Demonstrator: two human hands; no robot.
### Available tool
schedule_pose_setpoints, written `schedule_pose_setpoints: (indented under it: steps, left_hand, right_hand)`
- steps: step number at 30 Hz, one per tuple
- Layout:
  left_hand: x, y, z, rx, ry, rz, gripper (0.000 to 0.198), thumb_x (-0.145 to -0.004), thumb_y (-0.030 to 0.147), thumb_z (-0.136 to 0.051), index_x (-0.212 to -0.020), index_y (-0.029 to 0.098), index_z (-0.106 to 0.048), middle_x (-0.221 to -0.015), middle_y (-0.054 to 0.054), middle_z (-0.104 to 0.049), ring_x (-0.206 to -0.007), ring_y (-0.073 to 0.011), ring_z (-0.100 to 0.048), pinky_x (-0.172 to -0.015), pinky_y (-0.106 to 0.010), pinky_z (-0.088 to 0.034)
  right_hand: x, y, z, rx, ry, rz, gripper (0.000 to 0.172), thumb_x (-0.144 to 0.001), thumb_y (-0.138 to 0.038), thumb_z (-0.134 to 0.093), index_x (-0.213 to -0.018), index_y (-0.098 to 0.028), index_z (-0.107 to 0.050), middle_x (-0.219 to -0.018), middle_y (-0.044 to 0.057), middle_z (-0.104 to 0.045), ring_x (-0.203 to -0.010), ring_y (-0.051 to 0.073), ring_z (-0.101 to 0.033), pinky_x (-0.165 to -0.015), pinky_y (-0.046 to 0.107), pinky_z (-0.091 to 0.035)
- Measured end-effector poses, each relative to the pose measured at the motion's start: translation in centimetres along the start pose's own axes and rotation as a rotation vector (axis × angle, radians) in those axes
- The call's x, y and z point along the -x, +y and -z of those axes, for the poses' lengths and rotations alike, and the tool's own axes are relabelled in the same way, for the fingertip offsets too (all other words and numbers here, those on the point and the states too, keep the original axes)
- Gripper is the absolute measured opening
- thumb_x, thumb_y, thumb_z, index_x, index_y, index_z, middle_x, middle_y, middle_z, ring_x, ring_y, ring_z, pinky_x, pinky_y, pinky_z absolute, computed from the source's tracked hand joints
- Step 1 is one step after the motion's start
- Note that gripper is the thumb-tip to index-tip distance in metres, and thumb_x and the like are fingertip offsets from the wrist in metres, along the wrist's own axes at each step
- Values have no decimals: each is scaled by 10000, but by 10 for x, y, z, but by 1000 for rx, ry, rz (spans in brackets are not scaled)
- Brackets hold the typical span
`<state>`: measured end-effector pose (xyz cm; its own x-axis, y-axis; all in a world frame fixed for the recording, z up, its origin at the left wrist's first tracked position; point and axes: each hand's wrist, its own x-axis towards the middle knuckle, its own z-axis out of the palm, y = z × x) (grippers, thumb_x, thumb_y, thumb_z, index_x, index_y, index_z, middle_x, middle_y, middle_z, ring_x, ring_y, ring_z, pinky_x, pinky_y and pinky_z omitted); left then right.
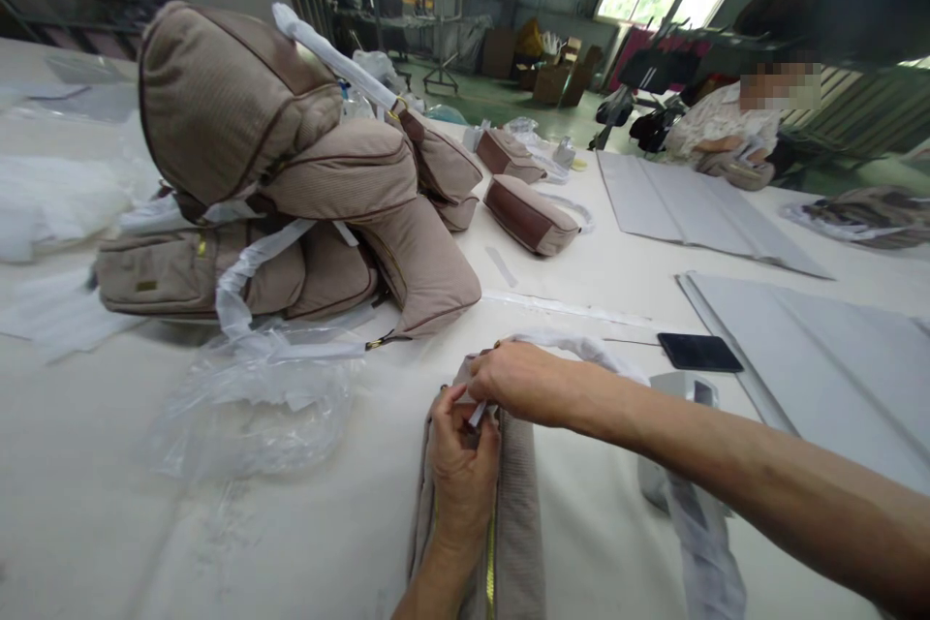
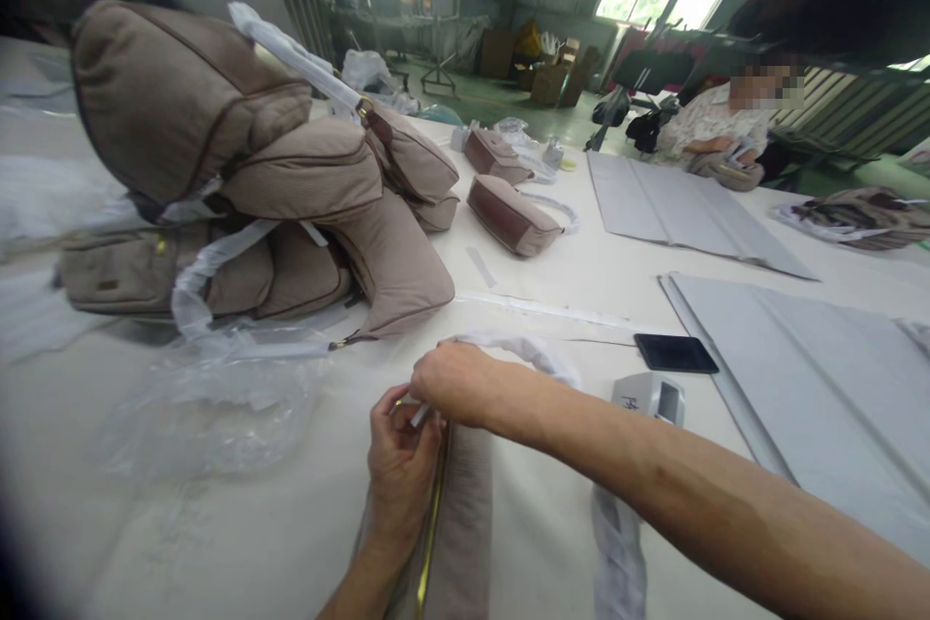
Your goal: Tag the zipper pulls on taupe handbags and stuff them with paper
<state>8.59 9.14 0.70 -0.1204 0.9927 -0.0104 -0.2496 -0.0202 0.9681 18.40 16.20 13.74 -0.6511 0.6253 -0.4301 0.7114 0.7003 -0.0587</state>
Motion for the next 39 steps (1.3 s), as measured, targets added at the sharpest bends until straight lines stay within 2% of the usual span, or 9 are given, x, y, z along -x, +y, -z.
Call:
schedule_pose_setpoints:
  steps: [5, 10, 13, 18, 26, 28, 32, 35, 39]
  left_hand:
    - [-4, 0, 2, 139, 35, 106, 518, -693, 239, -689, -1132, 233, -413, -790, 1, -603, -691, -134, -590, -650, -256, -485]
    - [-9, -1, -4, 307, 80, 360, 265, -684, 271, -692, -862, 169, -523, -680, 22, -594, -581, -89, -553, -569, -201, -460]
    - [-10, 4, -9, 445, 106, 438, 220, -693, 251, -673, -847, 171, -538, -675, 31, -606, -589, -83, -563, -581, -192, -457]
    - [-14, 11, -17, 579, 123, 469, 157, -671, 203, -657, -764, 173, -535, -644, 43, -602, -579, -82, -563, -548, -181, -445]
    - [-15, 7, -26, 483, 146, 459, 139, -668, 221, -639, -733, 164, -529, -565, 50, -573, -507, -73, -505, -491, -176, -404]
    - [-16, 6, -26, 458, 150, 439, 129, -673, 218, -631, -732, 168, -526, -537, 55, -561, -484, -71, -486, -476, -173, -387]
    - [-20, 5, -23, 487, 180, 403, 157, -665, 230, -648, -714, 179, -509, -490, 71, -529, -446, -65, -446, -448, -166, -356]
    - [-23, 5, -19, 538, 165, 399, 200, -651, 249, -678, -741, 176, -515, -555, 58, -562, -483, -66, -474, -476, -164, -381]
    - [-22, 7, -16, 586, 114, 452, 248, -647, 227, -694, -819, 183, -522, -687, 32, -612, -591, -81, -545, -567, -178, -434]
  right_hand:
    - [-12, 1, -1, 23, 58, 9, 85, -755, -129, -582, -764, -150, -664, -733, 63, -679, -641, 177, -614, -535, 244, -351]
    - [-11, -1, -10, 29, 72, -16, 83, -777, -200, -599, -746, -153, -660, -769, 67, -679, -651, 193, -622, -542, 262, -353]
    - [-7, -1, -12, 16, 102, -42, 85, -795, -191, -580, -772, -158, -655, -789, 61, -674, -642, 180, -614, -546, 259, -353]
    - [-2, 0, -9, -57, 62, -96, 81, -782, -156, -575, -747, -155, -649, -787, 59, -676, -668, 167, -610, -539, 236, -348]
    - [-7, 1, 2, -51, -49, -213, 75, -733, -161, -607, -753, -163, -680, -704, 65, -680, -635, 188, -624, -539, 235, -379]
    - [-9, 1, 0, -55, -17, -197, 60, -735, -178, -621, -763, -171, -674, -720, 58, -676, -646, 187, -625, -550, 239, -391]
    - [-6, 2, -15, 42, 153, -38, 108, -822, -189, -535, -872, -165, -628, -824, 62, -646, -662, 170, -606, -566, 262, -410]
    - [-3, 5, -31, 157, 237, 46, 187, -883, -186, -429, -1002, -146, -568, -863, 82, -599, -639, 158, -571, -507, 261, -395]
    - [-2, 9, -45, 238, 294, 94, 216, -910, -155, -336, -1018, -126, -522, -878, 91, -558, -644, 150, -539, -479, 258, -387]
